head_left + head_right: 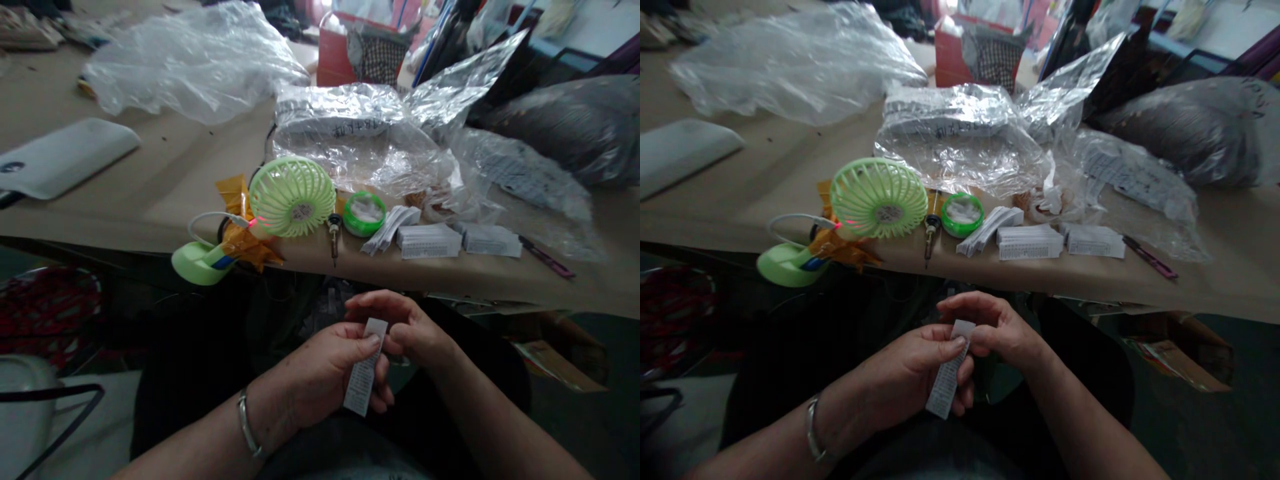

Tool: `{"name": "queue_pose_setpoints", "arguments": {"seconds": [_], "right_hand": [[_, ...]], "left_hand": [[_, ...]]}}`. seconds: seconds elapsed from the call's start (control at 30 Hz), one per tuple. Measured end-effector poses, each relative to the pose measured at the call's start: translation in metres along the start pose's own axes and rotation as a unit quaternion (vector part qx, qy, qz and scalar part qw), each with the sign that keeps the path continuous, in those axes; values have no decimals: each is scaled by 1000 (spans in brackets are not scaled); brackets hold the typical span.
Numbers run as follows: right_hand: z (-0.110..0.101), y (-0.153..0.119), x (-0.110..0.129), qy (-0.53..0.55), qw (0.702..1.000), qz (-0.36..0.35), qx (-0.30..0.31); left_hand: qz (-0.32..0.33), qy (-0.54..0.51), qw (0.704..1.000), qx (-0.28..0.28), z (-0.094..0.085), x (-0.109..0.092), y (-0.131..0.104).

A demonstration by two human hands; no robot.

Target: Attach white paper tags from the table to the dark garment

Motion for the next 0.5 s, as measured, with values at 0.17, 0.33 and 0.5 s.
{"name": "queue_pose_setpoints", "arguments": {"seconds": [0.17,0.33,0.5], "right_hand": [[1,-16,33,-320,932,-139,-100],[9,-19,32,-431,880,-178,-89],[14,-16,32,-438,870,-199,-107]], "left_hand": [[21,9,1000,-16,-1,-7,-1],[33,19,999,-31,-2,-10,-1],[37,21,998,-35,-5,-10,-1]]}}
Point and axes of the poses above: each hand's wrist, its own y-axis towards the middle knuckle, its own z-axis out of the palm, x = y × z, the point moved 4 cm from there along y, towards the middle knuckle, and after that the axes turned 5 degrees about -x, right-handed, at the moved point
